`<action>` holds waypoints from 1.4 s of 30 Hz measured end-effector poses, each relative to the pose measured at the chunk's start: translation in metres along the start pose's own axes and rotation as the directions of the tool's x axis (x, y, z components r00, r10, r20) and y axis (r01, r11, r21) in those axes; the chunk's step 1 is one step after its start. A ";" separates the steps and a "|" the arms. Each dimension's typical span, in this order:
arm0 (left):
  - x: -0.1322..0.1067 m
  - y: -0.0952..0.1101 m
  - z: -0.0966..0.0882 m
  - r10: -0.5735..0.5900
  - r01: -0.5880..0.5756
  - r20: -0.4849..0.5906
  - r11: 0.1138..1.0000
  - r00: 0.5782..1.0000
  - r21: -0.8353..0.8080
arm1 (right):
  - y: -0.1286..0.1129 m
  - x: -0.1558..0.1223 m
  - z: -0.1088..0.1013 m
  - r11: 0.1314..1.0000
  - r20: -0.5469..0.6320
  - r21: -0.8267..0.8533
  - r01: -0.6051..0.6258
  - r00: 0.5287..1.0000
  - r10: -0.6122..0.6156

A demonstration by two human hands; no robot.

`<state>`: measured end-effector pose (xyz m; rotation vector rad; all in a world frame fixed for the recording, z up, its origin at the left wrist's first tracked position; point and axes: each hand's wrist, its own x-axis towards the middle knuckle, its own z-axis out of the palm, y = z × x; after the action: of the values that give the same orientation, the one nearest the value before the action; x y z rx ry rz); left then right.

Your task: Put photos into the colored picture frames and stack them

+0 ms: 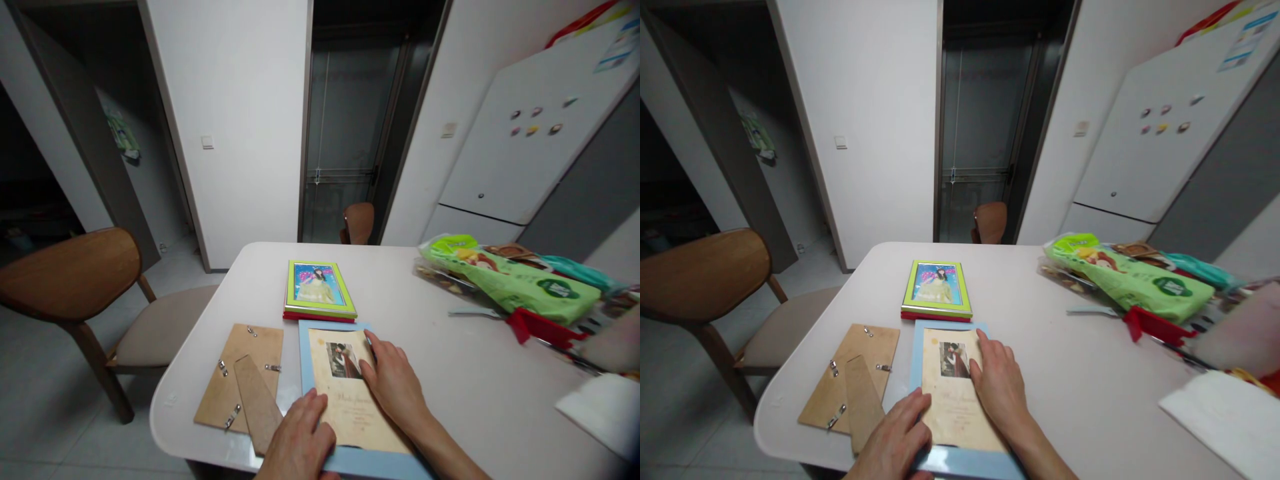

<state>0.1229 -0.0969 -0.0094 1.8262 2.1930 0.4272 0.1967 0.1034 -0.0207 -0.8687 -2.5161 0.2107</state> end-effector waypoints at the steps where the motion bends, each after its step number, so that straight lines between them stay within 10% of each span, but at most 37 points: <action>1: 0.000 0.000 0.003 0.031 -0.031 0.000 0.999 1.000 0.028 | 0.000 -0.001 0.001 1.000 0.003 -0.005 0.009 1.000 -0.009; 13: -0.007 0.000 -0.022 0.048 -0.048 0.020 0.999 0.999 0.000 | -0.022 -0.021 -0.024 0.982 0.163 0.061 0.180 0.969 -0.188; 19: -0.077 -0.068 -0.018 -0.254 0.318 -0.285 0.925 0.924 0.206 | -0.108 -0.032 -0.020 0.893 0.208 0.340 0.294 0.903 -0.377; 25: -0.119 -0.118 -0.001 -0.042 0.213 -0.456 0.920 0.889 0.330 | -0.167 -0.042 0.010 0.877 0.324 0.416 0.241 0.862 -0.390; 34: -0.093 -0.084 -0.015 0.039 0.110 -0.534 0.964 0.844 0.244 | -0.133 -0.038 -0.050 0.678 0.210 0.714 0.172 0.872 -0.442; 42: -0.056 -0.073 0.008 0.043 0.111 -0.441 0.942 0.897 0.318 | -0.126 -0.044 -0.027 0.663 0.231 0.748 0.035 0.922 -0.310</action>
<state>0.0699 -0.1634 -0.0437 2.0123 2.7484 0.5324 0.1716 -0.0238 0.0228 -0.2502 -2.4250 1.3136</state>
